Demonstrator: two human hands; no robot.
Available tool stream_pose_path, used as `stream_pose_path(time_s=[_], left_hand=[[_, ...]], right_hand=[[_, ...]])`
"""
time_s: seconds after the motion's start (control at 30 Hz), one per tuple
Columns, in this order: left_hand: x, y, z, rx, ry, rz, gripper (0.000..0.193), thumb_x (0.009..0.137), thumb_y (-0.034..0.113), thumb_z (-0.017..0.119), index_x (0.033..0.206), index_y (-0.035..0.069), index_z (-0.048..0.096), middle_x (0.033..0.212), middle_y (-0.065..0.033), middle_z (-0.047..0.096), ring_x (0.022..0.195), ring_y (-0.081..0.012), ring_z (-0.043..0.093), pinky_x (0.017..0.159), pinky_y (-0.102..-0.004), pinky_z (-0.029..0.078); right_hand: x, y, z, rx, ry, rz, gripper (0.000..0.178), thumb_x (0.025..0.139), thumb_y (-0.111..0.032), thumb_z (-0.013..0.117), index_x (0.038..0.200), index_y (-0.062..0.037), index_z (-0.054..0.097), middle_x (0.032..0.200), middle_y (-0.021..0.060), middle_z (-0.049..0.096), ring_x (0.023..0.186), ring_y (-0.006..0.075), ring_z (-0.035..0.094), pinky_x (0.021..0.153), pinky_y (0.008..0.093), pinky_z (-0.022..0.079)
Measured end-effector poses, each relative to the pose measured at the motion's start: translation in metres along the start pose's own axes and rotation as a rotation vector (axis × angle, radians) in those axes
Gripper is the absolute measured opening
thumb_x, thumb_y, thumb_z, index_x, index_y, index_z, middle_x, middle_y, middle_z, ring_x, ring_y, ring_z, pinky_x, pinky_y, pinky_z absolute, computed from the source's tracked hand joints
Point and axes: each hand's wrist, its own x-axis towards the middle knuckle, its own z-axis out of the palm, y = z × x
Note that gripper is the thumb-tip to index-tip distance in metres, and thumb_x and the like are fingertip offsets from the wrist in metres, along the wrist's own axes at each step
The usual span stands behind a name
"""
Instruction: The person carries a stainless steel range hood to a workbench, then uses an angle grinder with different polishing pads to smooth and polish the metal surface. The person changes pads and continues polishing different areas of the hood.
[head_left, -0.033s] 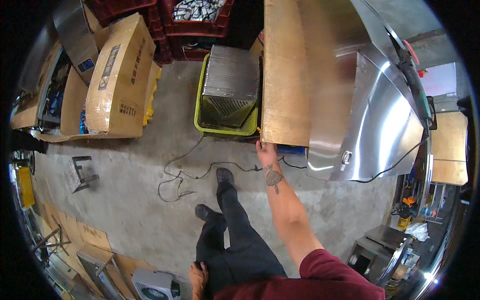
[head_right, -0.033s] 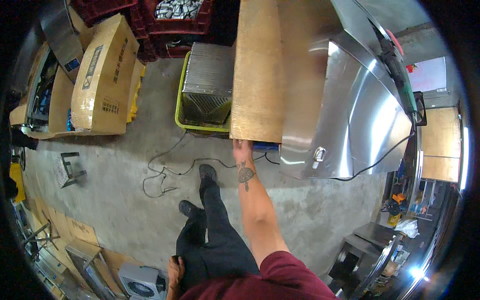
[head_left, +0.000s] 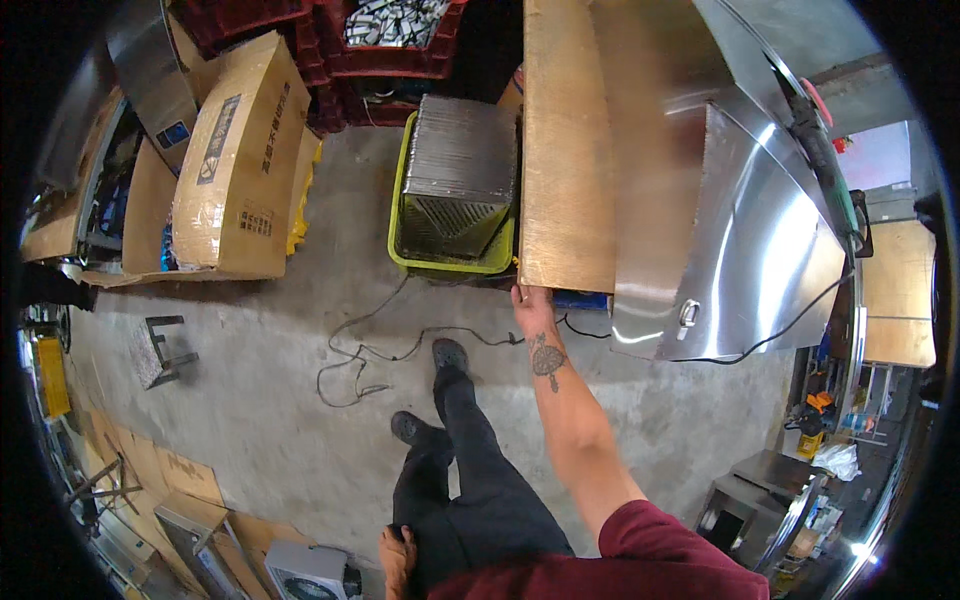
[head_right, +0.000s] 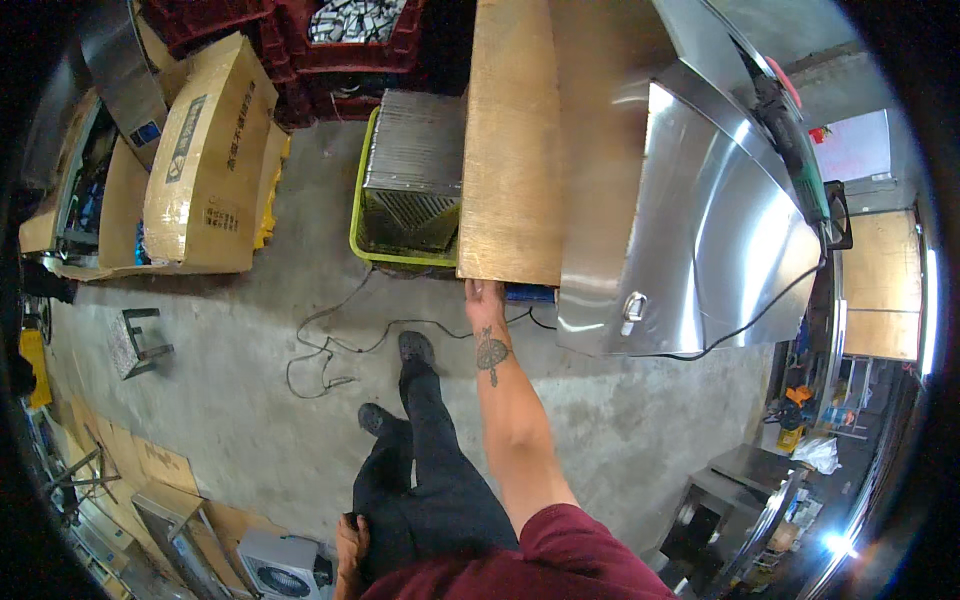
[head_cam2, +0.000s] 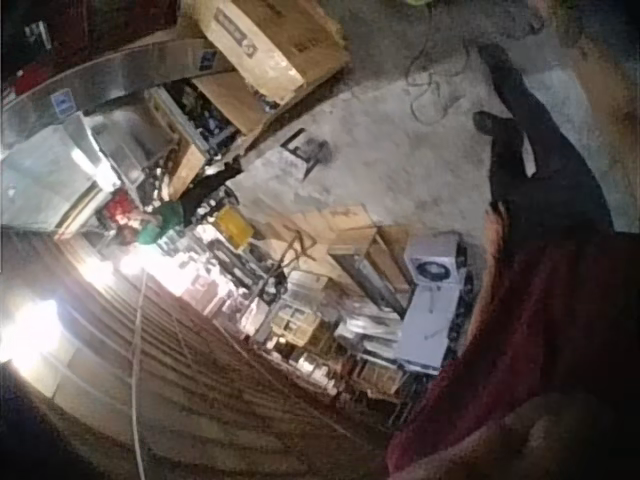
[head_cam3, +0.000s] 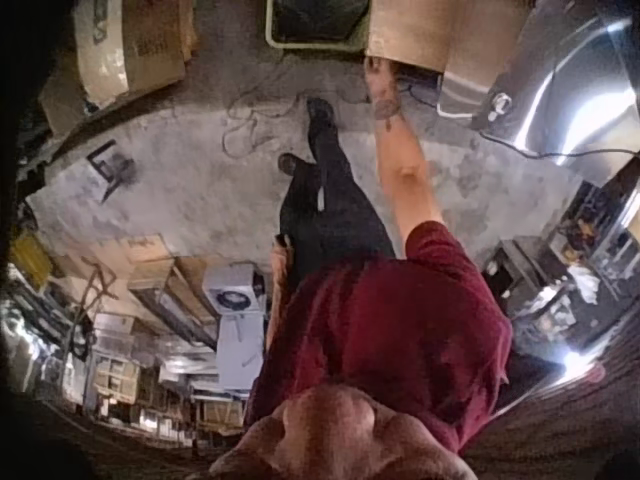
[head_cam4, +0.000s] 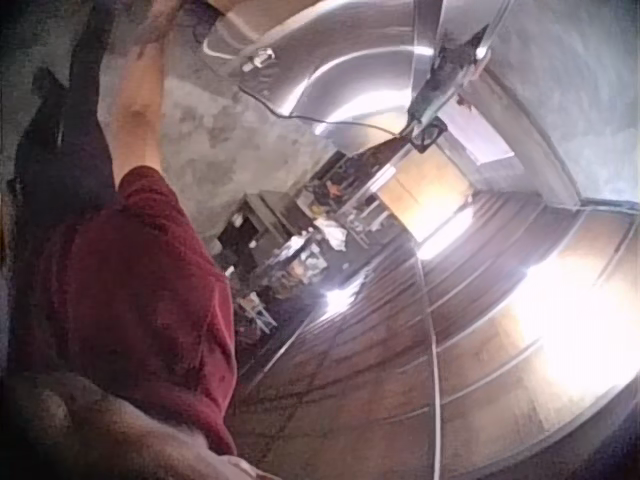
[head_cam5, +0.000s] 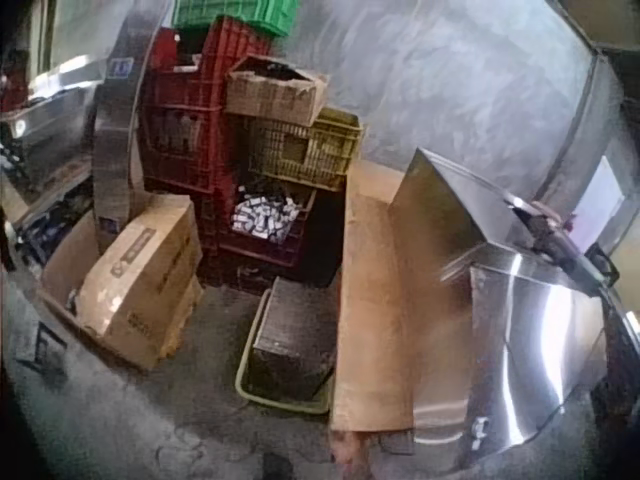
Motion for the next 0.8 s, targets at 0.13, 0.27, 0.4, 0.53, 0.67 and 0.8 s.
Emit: stream_pose_path(time_s=[0.13, 0.27, 0.4, 0.53, 0.67, 0.8], left_hand=[[0.009, 0.004, -0.005, -0.011, 0.027, 0.08, 0.042, 0.103, 0.039, 0.061, 0.118, 0.0, 0.061, 0.111, -0.0301, 0.065, 0.104, -0.051, 0.062, 0.092, -0.0571, 0.05], [0.002, 0.018, -0.018, 0.071, 0.062, 0.076, 0.038, 0.101, 0.034, 0.062, 0.118, 0.0, 0.062, 0.115, -0.0305, 0.066, 0.108, -0.0499, 0.063, 0.095, -0.0552, 0.051], [0.007, 0.039, -0.03, 0.105, 0.099, 0.37, 0.033, 0.099, 0.027, 0.064, 0.118, 0.001, 0.064, 0.106, -0.0258, 0.072, 0.101, -0.045, 0.068, 0.09, -0.0509, 0.055], [0.017, 0.099, -0.04, 0.09, -0.043, 0.448, 0.031, 0.098, 0.025, 0.064, 0.117, 0.0, 0.068, 0.097, -0.0196, 0.076, 0.088, -0.035, 0.075, 0.081, -0.0446, 0.058], [0.01, 0.18, -0.012, -0.006, -0.037, 0.449, 0.031, 0.101, 0.026, 0.064, 0.113, -0.002, 0.069, 0.097, -0.0184, 0.076, 0.086, -0.0281, 0.075, 0.078, -0.04, 0.057], [-0.049, 0.35, 0.054, -0.249, -0.295, 0.478, 0.028, 0.108, 0.025, 0.061, 0.113, -0.001, 0.069, 0.093, -0.0128, 0.075, 0.08, -0.0198, 0.071, 0.07, -0.0343, 0.055]], right_hand=[[-0.026, -0.007, -0.05, -0.063, -0.06, 0.144, 0.032, 0.107, -0.026, 0.065, 0.134, -0.0107, 0.058, 0.129, 0.0108, 0.065, 0.112, 0.021, 0.063, 0.1, 0.0367, 0.052], [-0.124, 0.011, -0.162, -0.52, -0.09, 0.144, 0.034, 0.107, -0.027, 0.066, 0.134, -0.0068, 0.061, 0.129, 0.0094, 0.068, 0.11, 0.0231, 0.066, 0.099, 0.0403, 0.058], [-0.226, 0.003, -0.323, -1.823, -0.104, -0.054, 0.059, 0.107, -0.05, 0.046, 0.137, -0.0034, 0.067, 0.138, 0.0253, 0.067, 0.132, 0.0447, 0.061, 0.109, 0.053, 0.048], [-0.326, -0.061, -0.453, -1.745, 0.06, 0.263, 0.041, 0.1, -0.032, 0.055, 0.111, 0.0019, 0.075, 0.123, 0.0283, 0.072, 0.103, 0.0472, 0.071, 0.092, 0.0549, 0.056], [-0.333, -0.104, -0.587, -1.852, -0.195, 0.085, 0.038, 0.091, -0.031, 0.059, 0.104, -0.0002, 0.078, 0.103, 0.0256, 0.077, 0.102, 0.0443, 0.074, 0.088, 0.0533, 0.056], [-0.317, -0.191, -0.605, -1.297, 0.234, 0.05, 0.029, 0.104, -0.026, 0.06, 0.108, -0.0016, 0.075, 0.097, 0.0101, 0.075, 0.081, 0.0227, 0.07, 0.071, 0.0379, 0.057]])
